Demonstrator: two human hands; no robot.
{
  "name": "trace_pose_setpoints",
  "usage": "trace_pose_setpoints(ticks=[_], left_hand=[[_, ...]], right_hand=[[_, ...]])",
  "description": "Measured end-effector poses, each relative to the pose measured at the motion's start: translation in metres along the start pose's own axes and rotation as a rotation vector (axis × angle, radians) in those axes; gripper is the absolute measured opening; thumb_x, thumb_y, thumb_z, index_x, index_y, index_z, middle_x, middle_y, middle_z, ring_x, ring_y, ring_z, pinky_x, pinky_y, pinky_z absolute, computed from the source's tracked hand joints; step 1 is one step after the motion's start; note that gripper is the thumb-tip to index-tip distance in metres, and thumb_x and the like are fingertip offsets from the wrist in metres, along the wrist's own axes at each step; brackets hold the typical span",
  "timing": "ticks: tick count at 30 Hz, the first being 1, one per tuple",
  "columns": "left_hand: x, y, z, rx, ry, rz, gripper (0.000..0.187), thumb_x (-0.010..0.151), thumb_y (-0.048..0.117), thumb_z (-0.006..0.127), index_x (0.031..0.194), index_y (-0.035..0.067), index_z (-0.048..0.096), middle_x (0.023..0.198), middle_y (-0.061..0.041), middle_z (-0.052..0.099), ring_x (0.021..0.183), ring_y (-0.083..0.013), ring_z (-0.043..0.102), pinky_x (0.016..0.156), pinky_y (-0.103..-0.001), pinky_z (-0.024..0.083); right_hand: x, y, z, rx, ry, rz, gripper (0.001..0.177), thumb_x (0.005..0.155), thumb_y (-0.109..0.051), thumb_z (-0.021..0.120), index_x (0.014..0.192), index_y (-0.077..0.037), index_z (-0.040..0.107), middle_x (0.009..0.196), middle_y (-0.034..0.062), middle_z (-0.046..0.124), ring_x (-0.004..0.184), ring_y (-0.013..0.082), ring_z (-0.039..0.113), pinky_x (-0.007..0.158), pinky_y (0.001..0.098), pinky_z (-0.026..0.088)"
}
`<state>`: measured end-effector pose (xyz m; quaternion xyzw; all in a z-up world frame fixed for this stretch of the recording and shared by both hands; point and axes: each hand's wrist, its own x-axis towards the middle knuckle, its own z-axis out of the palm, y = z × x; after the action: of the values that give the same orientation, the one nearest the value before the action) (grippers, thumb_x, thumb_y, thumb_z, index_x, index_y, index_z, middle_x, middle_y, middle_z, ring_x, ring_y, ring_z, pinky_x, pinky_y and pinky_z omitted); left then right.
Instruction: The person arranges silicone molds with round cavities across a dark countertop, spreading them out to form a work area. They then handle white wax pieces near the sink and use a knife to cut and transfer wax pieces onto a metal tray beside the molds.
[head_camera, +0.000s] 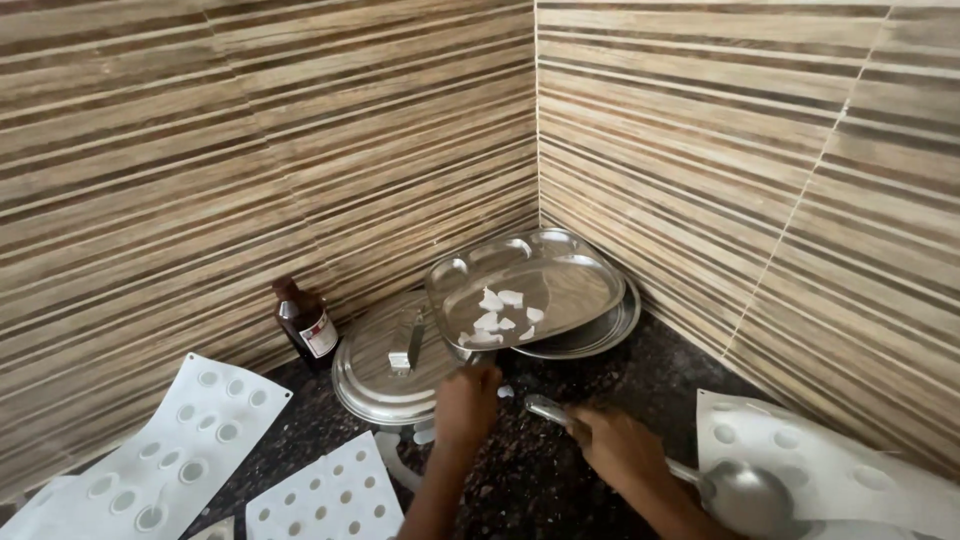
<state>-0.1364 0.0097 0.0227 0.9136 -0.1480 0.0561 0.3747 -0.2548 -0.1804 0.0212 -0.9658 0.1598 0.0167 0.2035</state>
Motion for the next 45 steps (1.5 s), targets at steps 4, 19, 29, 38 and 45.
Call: trace_pose_setpoints(ticks=[4,19,29,38,45], left_hand=[[-0.021,-0.038,0.043,-0.013,0.06,0.071,0.015,0.095,0.017,0.059,0.097,0.01,0.072,0.104,-0.02,0.072,0.092,-0.044,0.069,0.079,-0.055,0.053],[-0.001,-0.04,0.07,0.394,-0.13,0.046,0.032,0.091,0.011,0.06,0.123,0.012,0.062,0.129,-0.013,0.061,0.114,-0.0374,0.063,0.089,-0.051,0.054],[0.005,-0.027,0.086,0.452,-0.144,0.152,0.014,0.089,0.014,0.062,0.099,0.007,0.07,0.104,-0.016,0.071,0.091,-0.0362,0.074,0.076,-0.049,0.06],[-0.038,-0.009,0.074,0.409,-0.23,0.056,0.015,0.098,0.017,0.057,0.103,0.011,0.07,0.128,-0.014,0.061,0.094,-0.038,0.073,0.078,-0.052,0.059],[-0.048,0.006,0.043,0.173,-0.275,-0.084,0.015,0.094,0.024,0.066,0.104,0.017,0.073,0.11,-0.015,0.073,0.101,-0.0358,0.072,0.084,-0.047,0.059]], right_hand=[[0.014,-0.014,-0.002,-0.032,-0.059,-0.006,0.032,0.099,-0.045,0.058,0.123,-0.029,0.071,0.098,0.0111,0.075,0.089,0.0339,0.074,0.078,0.0491,0.059],[0.03,-0.044,0.013,-0.032,-0.002,-0.045,0.025,0.096,-0.036,0.062,0.114,-0.027,0.077,0.103,0.0139,0.076,0.093,0.0383,0.072,0.082,0.0493,0.058],[0.01,0.012,0.027,0.056,-0.005,0.021,0.032,0.09,-0.047,0.067,0.118,-0.033,0.074,0.105,0.0095,0.075,0.099,0.0331,0.072,0.086,0.0462,0.057],[-0.017,0.042,0.016,0.048,-0.023,0.045,0.038,0.089,-0.053,0.065,0.124,-0.04,0.072,0.099,0.0081,0.078,0.089,0.0319,0.076,0.08,0.0441,0.059],[-0.035,0.03,-0.017,0.005,-0.168,0.184,0.045,0.096,-0.057,0.055,0.136,-0.04,0.066,0.085,0.0074,0.082,0.072,0.0234,0.076,0.07,0.0389,0.059]])
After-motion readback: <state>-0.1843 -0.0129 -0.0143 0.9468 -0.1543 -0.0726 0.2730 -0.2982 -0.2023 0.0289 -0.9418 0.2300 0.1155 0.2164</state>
